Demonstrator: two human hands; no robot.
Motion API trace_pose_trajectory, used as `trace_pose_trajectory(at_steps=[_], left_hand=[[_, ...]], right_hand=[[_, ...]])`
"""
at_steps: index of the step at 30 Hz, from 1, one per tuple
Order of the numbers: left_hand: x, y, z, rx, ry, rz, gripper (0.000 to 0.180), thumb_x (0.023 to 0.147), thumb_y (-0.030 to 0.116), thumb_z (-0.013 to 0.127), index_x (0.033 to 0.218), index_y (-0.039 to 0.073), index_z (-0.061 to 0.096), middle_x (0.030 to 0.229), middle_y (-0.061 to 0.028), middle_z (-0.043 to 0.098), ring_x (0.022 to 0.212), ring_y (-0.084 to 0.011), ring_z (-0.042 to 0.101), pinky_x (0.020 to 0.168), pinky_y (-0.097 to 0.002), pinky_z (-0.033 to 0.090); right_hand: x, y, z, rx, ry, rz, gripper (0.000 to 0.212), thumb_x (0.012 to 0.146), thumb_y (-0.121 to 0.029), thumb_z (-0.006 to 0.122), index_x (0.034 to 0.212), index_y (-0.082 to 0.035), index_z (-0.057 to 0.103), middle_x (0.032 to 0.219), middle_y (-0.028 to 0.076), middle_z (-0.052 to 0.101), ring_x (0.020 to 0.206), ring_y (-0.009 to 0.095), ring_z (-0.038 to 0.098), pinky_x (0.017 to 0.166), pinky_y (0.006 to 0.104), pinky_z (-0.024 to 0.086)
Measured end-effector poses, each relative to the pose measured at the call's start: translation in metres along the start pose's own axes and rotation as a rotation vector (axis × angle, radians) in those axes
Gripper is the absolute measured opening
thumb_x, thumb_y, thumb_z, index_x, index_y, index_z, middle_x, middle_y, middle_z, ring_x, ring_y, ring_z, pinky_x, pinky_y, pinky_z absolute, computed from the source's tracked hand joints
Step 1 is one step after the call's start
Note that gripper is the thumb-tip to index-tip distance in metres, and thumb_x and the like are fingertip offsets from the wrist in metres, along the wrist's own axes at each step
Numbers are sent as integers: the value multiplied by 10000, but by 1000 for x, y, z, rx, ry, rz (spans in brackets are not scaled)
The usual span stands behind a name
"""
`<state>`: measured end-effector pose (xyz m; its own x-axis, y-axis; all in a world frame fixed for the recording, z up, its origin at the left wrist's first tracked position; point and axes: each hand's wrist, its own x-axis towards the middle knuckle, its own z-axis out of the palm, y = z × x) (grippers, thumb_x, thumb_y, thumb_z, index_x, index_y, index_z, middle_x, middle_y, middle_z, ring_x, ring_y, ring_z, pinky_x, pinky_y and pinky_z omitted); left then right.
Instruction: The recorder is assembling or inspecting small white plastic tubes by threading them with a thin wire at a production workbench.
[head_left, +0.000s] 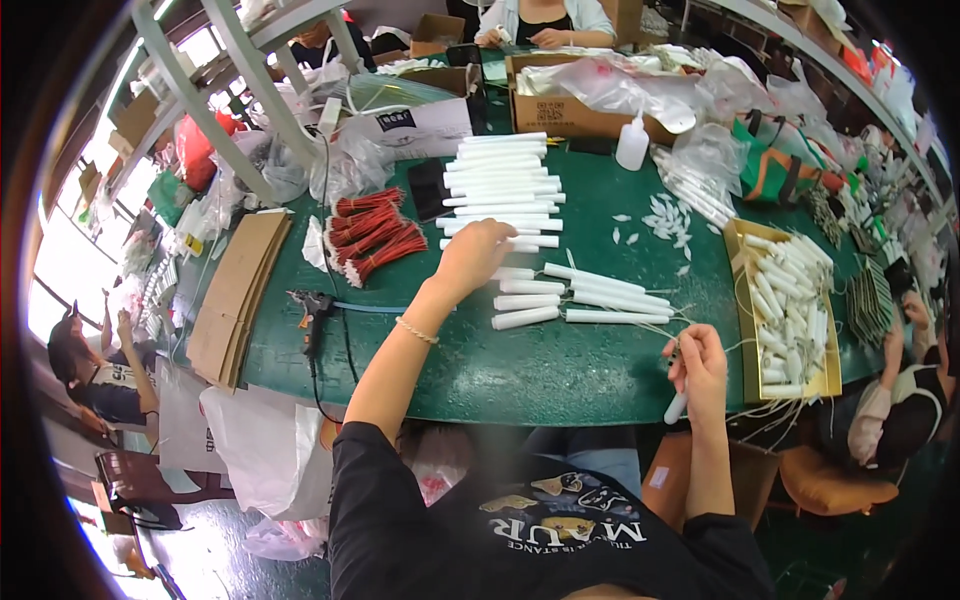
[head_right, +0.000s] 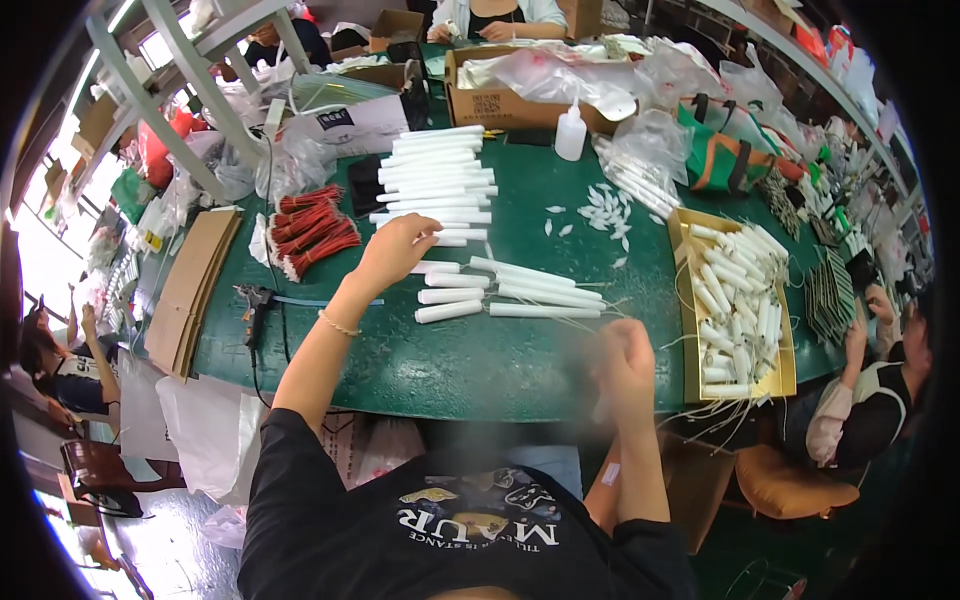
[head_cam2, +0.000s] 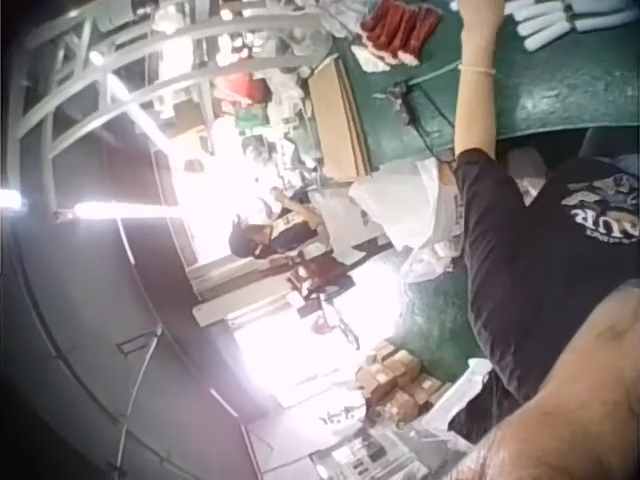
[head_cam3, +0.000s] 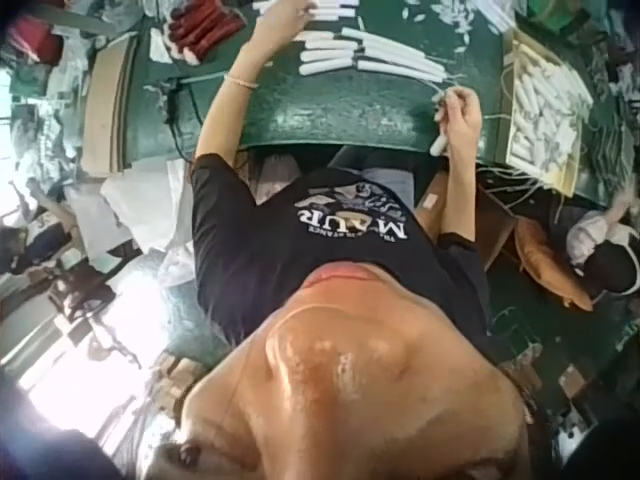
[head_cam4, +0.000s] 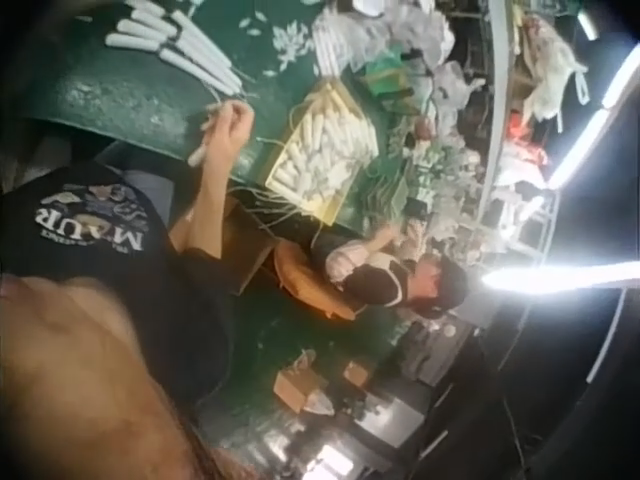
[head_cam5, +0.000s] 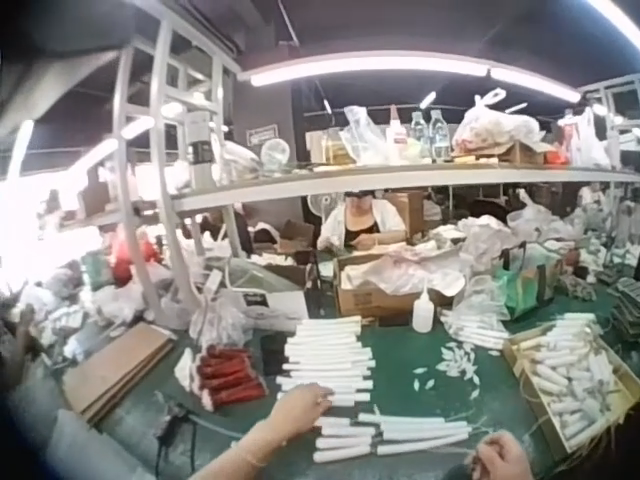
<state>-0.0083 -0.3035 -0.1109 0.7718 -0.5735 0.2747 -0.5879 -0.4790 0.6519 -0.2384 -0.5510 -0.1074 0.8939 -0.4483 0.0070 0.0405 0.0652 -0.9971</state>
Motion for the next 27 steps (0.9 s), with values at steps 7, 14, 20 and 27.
trace_pose_trajectory(at_steps=[7,14,20,27], left_hand=[[16,-26,2,699,-69,189,97,737,151,566,766,63,592,810,-93,570,824,-261,557,692,-371,477],[4,11,-21,726,59,107,191,757,173,591,879,46,517,732,-123,583,681,-327,572,599,-403,449],[-30,68,-22,-425,548,48,547,850,83,526,1311,28,236,830,-120,610,688,-150,587,612,-247,466],[-65,74,-6,-1297,591,-293,725,863,105,511,1374,100,-4,892,-139,582,767,-224,619,556,-238,487]], right_hand=[[12,1,-2,43,-33,58,96,886,-131,483,923,-44,495,727,41,560,455,13,432,341,129,300],[16,-22,5,-3,-38,-69,62,859,-75,508,911,-43,495,744,50,568,454,15,421,350,128,296],[14,-54,17,60,-9,-199,64,865,-84,497,908,-40,481,778,75,585,450,18,409,353,129,286],[11,-83,27,143,-50,-386,75,876,-75,470,936,-30,474,819,106,575,425,20,365,330,139,233]])
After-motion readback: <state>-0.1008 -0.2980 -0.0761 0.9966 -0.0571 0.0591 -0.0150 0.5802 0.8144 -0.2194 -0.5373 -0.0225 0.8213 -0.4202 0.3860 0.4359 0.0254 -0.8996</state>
